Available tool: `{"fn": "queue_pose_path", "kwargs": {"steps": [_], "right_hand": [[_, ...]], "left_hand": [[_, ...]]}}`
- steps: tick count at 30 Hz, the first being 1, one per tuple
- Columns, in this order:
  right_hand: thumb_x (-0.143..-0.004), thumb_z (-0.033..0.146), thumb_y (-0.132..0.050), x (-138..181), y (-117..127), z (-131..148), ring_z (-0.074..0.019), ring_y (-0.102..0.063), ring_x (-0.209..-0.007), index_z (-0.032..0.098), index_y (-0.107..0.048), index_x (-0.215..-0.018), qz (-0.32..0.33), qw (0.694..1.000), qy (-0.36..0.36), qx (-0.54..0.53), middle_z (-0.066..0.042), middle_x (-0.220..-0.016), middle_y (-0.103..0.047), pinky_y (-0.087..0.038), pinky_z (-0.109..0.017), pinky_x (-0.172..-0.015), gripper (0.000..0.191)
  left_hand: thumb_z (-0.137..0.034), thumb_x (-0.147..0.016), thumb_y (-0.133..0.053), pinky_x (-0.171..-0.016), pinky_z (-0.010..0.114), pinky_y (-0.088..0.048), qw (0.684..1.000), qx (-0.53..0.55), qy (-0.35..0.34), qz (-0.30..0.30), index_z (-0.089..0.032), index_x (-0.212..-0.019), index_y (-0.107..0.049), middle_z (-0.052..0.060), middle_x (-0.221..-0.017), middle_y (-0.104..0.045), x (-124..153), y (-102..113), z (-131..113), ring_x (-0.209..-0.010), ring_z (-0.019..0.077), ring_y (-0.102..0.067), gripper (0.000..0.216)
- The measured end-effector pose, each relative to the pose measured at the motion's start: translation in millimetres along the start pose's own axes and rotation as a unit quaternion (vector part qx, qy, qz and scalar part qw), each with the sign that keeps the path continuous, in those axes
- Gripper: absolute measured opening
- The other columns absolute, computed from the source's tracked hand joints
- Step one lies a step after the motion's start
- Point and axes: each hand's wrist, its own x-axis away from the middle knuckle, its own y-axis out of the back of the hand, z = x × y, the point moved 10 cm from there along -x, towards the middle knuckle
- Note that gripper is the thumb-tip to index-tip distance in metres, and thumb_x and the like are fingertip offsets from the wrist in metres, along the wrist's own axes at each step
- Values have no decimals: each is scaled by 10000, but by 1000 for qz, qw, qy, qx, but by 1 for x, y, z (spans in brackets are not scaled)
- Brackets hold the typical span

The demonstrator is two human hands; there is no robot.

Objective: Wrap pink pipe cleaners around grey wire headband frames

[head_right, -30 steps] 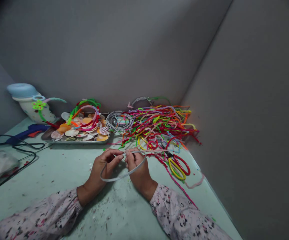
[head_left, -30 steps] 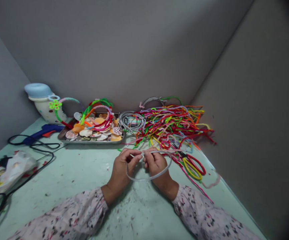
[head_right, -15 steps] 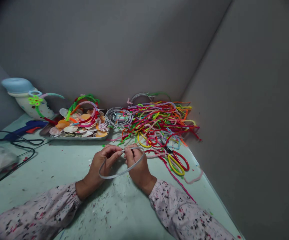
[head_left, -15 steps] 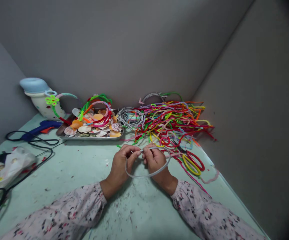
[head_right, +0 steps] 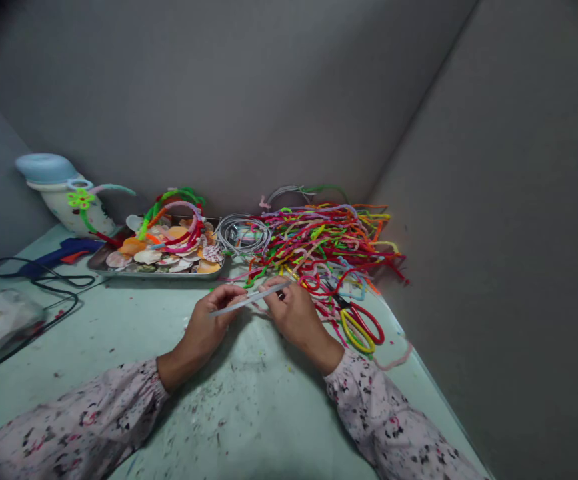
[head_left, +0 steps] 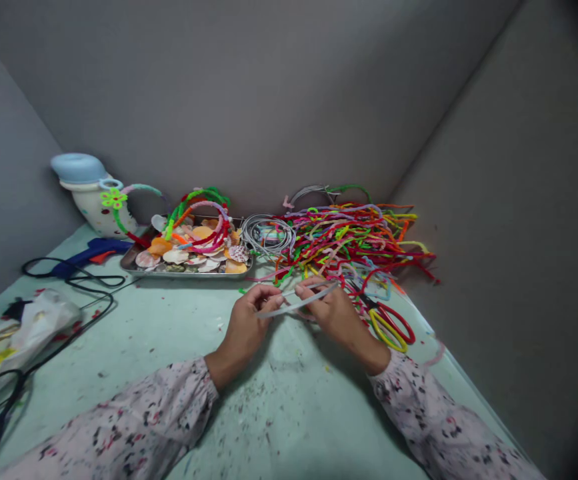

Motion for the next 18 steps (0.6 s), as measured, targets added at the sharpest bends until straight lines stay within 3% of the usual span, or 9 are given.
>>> {"fn": "queue_pose_path", "kwargs": {"steps": [4, 9, 18], "right_hand": [[-840, 257, -516, -2, 2, 8, -136, -562, -578, 168, -664, -814, 31, 998, 4, 55, -15, -673, -636, -409, -231, -518, 175], [-823, 269, -541, -7, 6, 10, -151, -583, -623, 182, -682, -764, 59, 993, 20, 101, -9, -694, -662, -420, -242, -556, 176], [-823, 251, -550, -6, 8, 10, -159, -589, -634, 176, -720, -845, 41, 991, 33, 119, -41, -763, -694, -422, -248, -560, 187]], "left_hand": [[-347, -786, -623, -650, 242, -423, 1000, -17, -6, 19, -153, -848, -637, 36, -801, -652, 1, -4, -4, -715, 146, -564, 205], [-334, -780, -620, -627, 242, -408, 998, -65, -7, 25, -155, -814, -651, 30, -771, -638, 1, -4, -10, -710, 153, -555, 185], [-359, -831, -557, -619, 244, -379, 994, -84, -36, 55, -156, -791, -635, 40, -757, -596, 3, -10, -13, -702, 149, -517, 222]]}}
